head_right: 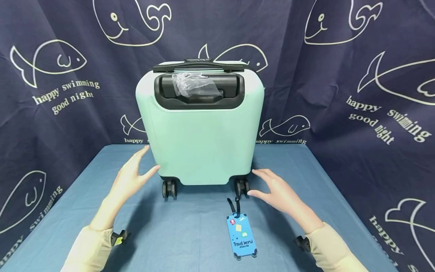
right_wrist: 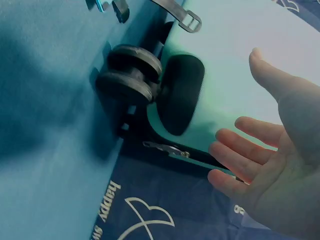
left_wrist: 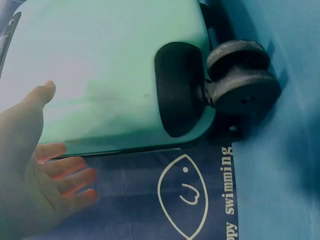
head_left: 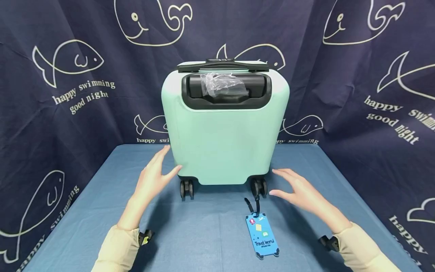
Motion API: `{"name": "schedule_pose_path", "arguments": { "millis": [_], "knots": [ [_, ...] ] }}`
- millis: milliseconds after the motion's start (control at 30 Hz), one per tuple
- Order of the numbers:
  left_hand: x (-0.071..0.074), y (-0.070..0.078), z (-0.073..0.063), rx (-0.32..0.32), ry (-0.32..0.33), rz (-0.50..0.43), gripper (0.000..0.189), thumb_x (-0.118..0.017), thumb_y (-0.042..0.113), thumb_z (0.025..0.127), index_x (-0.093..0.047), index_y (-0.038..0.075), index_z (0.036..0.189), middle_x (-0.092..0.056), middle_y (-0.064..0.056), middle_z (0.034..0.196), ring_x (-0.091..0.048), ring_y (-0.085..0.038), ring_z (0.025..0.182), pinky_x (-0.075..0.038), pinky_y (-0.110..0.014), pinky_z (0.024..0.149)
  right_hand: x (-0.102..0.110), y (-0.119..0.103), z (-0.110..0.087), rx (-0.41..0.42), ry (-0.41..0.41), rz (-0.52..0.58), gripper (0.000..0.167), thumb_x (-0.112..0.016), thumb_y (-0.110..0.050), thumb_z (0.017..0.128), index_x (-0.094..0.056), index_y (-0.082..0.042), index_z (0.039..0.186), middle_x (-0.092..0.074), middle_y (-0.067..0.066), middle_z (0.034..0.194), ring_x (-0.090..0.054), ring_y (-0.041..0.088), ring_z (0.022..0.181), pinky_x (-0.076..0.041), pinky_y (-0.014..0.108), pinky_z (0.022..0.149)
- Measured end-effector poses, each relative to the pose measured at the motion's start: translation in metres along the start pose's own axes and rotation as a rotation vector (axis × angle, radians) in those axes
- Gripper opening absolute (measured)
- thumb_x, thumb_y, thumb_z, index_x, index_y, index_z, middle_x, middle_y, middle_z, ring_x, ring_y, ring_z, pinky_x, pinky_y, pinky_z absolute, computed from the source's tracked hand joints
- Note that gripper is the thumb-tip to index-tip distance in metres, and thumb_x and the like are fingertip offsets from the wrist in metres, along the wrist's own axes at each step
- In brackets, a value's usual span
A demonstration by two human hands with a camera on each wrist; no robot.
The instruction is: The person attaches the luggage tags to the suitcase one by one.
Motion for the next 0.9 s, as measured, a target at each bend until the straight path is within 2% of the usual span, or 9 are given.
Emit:
{"name": "schedule_pose_path", "arguments": {
  "millis": [100,233,433,567,667,800,900],
  "knots": [
    [-0.004,-0.001,0.006,0.046,-0.025,-0.052,0.082,-0.065,0.05,0.083,-0.029,0.014,0.147,-0.04,-0.012,0.146,-0.044,-0.031,0.129,-0.041,-0.054,0.095,-0.009,-0.003,0.0,0.009,-0.008,0.012,0.07,-0.069,-0.048,0.08,-0.051,-0.005,0.132,-0.054,0.013,0.129,-0.052,0.032,0.119,-0.044,0.051,0.094],
    [-0.007,-0.001,0.015,0.075,-0.005,-0.144,0.088,-0.069,0.046,0.082,-0.022,0.013,0.149,-0.037,-0.012,0.148,-0.045,-0.03,0.128,-0.039,-0.052,0.099,-0.022,-0.008,0.0,0.033,-0.014,0.031,0.069,-0.069,-0.049,0.079,-0.054,-0.004,0.129,-0.058,0.009,0.122,-0.057,0.027,0.113,-0.047,0.046,0.091],
    [-0.008,0.002,0.029,0.06,0.033,-0.267,0.094,-0.074,0.039,0.079,-0.018,0.013,0.15,-0.034,-0.012,0.148,-0.043,-0.03,0.129,-0.035,-0.045,0.105,-0.042,-0.012,-0.001,0.052,-0.027,0.051,0.065,-0.071,-0.049,0.077,-0.059,-0.004,0.123,-0.062,0.004,0.111,-0.06,0.02,0.102,-0.05,0.04,0.085],
    [-0.01,0.003,0.034,0.047,0.05,-0.348,0.093,-0.076,0.036,0.078,-0.021,0.012,0.149,-0.038,-0.012,0.143,-0.043,-0.03,0.128,-0.037,-0.046,0.104,-0.059,-0.01,-0.004,0.016,-0.083,0.073,0.059,-0.07,-0.048,0.078,-0.061,-0.005,0.118,-0.062,0.003,0.108,-0.06,0.019,0.1,-0.05,0.039,0.084],
    [-0.013,0.0,0.036,0.065,0.05,-0.382,0.093,-0.076,0.035,0.077,-0.02,0.014,0.149,-0.039,-0.011,0.142,-0.042,-0.029,0.129,-0.037,-0.048,0.103,-0.069,-0.007,-0.006,-0.012,-0.129,0.097,0.056,-0.069,-0.048,0.079,-0.063,-0.007,0.115,-0.063,0.003,0.105,-0.061,0.019,0.098,-0.05,0.037,0.082],
    [-0.017,-0.003,0.041,0.11,0.048,-0.422,0.103,-0.077,0.038,0.075,-0.011,0.016,0.151,-0.029,-0.011,0.15,-0.035,-0.027,0.135,-0.034,-0.048,0.106,-0.08,-0.008,-0.007,-0.005,-0.176,0.107,0.05,-0.069,-0.047,0.08,-0.063,-0.007,0.109,-0.063,0.002,0.099,-0.06,0.017,0.091,-0.051,0.033,0.077],
    [-0.021,-0.003,0.045,0.141,0.036,-0.447,0.114,-0.078,0.042,0.073,-0.001,0.017,0.151,-0.019,-0.009,0.155,-0.026,-0.025,0.14,-0.028,-0.047,0.11,-0.086,-0.011,-0.008,0.019,-0.205,0.104,0.04,-0.069,-0.044,0.081,-0.064,-0.009,0.098,-0.061,0.0,0.092,-0.057,0.014,0.082,-0.048,0.028,0.069]
  ]
}}
Point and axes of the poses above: each hand's wrist, its own z-axis towards the middle knuckle, its own x-axis out of the back of the hand, y = z × x, the point moved 10 cm from there along z, towards the middle knuckle
